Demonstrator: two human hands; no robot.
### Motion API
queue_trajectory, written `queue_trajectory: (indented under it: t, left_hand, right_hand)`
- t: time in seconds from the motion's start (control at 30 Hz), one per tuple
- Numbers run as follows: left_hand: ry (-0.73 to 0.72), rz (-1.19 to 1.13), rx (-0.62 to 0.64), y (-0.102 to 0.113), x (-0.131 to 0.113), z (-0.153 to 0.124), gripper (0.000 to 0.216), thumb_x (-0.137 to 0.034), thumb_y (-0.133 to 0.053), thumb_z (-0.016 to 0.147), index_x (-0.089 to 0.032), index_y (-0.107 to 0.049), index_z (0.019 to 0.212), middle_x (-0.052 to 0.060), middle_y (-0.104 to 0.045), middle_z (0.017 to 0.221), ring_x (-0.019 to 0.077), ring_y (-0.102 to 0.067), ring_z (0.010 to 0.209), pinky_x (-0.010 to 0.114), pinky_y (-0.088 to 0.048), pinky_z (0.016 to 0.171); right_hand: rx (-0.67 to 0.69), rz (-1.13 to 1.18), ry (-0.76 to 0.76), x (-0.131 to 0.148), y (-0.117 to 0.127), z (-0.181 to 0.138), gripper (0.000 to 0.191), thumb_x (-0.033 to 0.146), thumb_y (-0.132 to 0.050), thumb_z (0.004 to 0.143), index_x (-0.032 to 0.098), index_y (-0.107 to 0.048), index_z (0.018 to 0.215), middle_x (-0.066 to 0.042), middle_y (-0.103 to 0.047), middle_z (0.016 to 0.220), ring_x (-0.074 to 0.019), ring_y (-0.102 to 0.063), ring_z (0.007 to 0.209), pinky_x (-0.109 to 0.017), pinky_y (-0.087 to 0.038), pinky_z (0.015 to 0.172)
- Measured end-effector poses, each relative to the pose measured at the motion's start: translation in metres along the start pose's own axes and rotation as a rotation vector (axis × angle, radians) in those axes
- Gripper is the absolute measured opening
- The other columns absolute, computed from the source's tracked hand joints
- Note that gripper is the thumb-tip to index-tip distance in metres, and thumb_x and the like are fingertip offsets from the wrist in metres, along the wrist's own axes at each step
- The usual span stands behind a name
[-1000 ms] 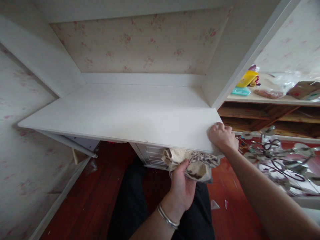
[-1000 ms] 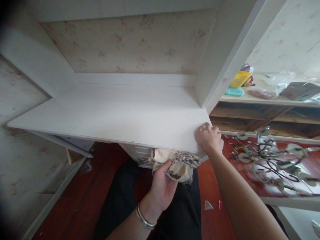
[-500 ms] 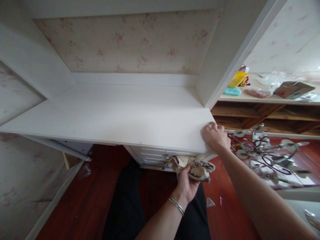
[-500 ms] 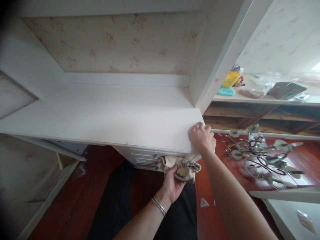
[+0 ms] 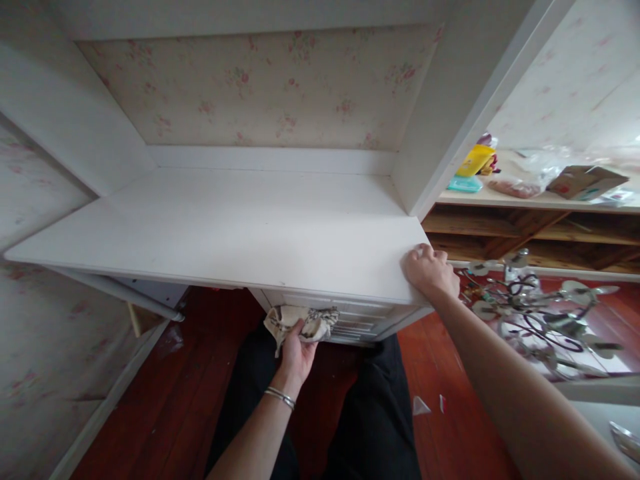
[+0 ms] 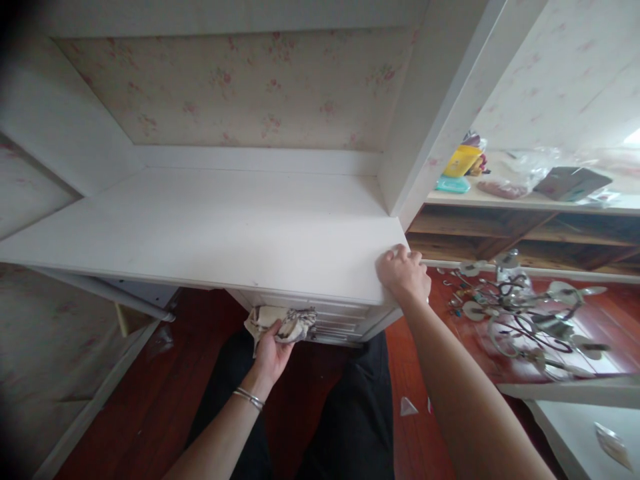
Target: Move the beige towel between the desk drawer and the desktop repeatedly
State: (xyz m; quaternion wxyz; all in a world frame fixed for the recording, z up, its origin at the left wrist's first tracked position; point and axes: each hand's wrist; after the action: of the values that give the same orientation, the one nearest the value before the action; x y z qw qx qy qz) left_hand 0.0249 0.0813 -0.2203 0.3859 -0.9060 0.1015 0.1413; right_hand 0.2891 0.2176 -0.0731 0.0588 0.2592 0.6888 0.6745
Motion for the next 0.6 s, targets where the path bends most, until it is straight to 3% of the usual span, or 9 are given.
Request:
queue_trajectory:
  t: [0.17, 0.33, 0.43, 0.6]
  left_hand:
    - [-0.049, -0.013, -0.032, -0.016, -0.037, -0.015, 0.023, -0.006, -0.054, 0.090, -0.016, -0.064, 0.108, 0.005, -0.073, 0.093, 0.0213, -0.073, 0.086, 0.038, -0.063, 0.075]
    - [-0.165, -0.015, 0.081, -0.041, -0.055, -0.049, 0.031, -0.003, -0.054, 0.089, -0.021, -0.065, 0.112, 0.003, -0.073, 0.095, 0.0198, -0.073, 0.087, 0.035, -0.063, 0.073]
    - [-0.203, -0.008, 0.159, -0.056, -0.056, -0.072, 0.037, 0.000, -0.054, 0.088, -0.022, -0.064, 0.115, 0.002, -0.074, 0.096, 0.0196, -0.073, 0.088, 0.034, -0.063, 0.073]
    - [-0.069, 0.017, 0.148, -0.079, -0.034, -0.105, 0.035, -0.003, -0.055, 0.088, -0.021, -0.063, 0.117, 0.005, -0.074, 0.099, 0.0200, -0.073, 0.091, 0.034, -0.063, 0.077]
  right_hand:
    - [0.012, -0.001, 0.007, -0.001, 0.000, -0.001, 0.058, 0.048, -0.021, 0.099, 0.023, -0.045, 0.146, -0.020, -0.048, 0.136, -0.0428, -0.052, 0.125, -0.056, -0.044, 0.098]
    - [0.009, 0.003, 0.009, -0.002, -0.001, -0.001, 0.058, 0.049, -0.022, 0.100, 0.023, -0.046, 0.145, -0.020, -0.049, 0.135, -0.0429, -0.052, 0.124, -0.056, -0.044, 0.098]
    - [0.004, 0.009, 0.009, -0.002, -0.002, 0.000, 0.058, 0.049, -0.021, 0.100, 0.023, -0.045, 0.147, -0.020, -0.048, 0.136, -0.0423, -0.051, 0.125, -0.056, -0.044, 0.098]
    - [0.005, 0.009, 0.005, -0.002, -0.002, 0.001, 0.058, 0.050, -0.020, 0.100, 0.023, -0.047, 0.145, -0.020, -0.048, 0.134, -0.0420, -0.052, 0.123, -0.056, -0.044, 0.097]
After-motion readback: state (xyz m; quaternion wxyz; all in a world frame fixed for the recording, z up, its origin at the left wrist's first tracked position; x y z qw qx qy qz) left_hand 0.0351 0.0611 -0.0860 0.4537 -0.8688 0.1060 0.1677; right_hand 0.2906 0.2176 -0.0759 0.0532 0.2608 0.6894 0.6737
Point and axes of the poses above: each hand's wrist, its own z-axis towards the middle knuckle, its own y-axis out of the back of the hand, x = y × z
